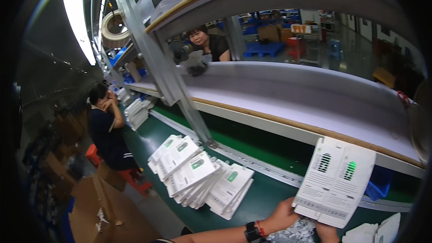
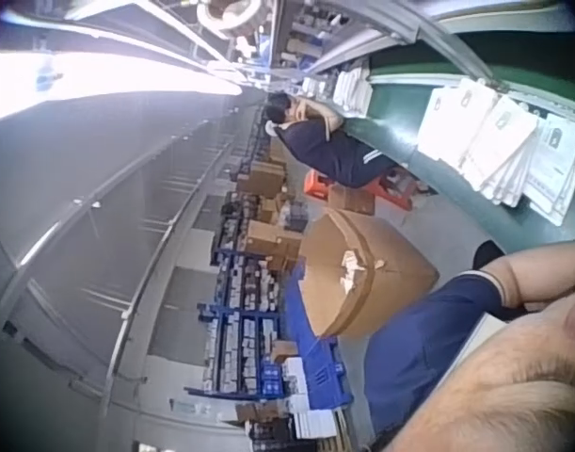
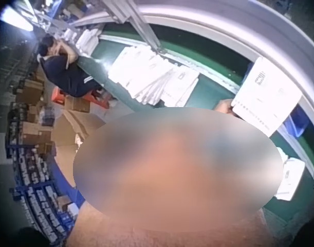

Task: The person is stacking and organizing white paper or cardboard products on a factory assembly line.

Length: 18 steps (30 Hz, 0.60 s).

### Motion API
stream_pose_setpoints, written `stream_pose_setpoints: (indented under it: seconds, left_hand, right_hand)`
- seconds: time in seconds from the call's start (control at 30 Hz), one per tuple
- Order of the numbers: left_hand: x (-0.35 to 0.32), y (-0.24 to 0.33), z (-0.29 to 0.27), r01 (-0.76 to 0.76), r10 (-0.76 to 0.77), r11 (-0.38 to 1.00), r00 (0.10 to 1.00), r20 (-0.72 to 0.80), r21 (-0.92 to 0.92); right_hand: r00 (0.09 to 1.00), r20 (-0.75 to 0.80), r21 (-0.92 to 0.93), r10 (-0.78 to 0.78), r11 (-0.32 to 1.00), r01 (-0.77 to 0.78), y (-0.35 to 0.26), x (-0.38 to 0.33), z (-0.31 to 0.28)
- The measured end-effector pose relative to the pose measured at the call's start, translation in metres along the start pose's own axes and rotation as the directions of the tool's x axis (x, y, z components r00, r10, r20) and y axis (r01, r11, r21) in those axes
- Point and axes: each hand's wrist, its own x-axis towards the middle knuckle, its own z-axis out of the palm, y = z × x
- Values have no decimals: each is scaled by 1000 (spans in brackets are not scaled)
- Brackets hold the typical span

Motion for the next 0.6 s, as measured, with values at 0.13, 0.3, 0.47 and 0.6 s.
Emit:
stream_pose_setpoints:
  seconds: [0.13,0.3,0.47,0.6]
  left_hand:
    - [5,9,-6,43,-42,999,999,19,-26]
    - [12,8,-10,56,-58,998,993,99,23]
    - [2,8,-7,39,-42,998,998,52,50]
    - [-3,14,-3,25,-25,1000,1000,-5,11]
  right_hand:
    - [998,33,148,57,987,-61,-34,15,3]
    - [999,28,102,24,994,-27,-36,20,-2]
    - [996,27,-130,-89,987,91,-35,12,-3]
    - [997,51,-128,-56,990,62,-51,10,-7]
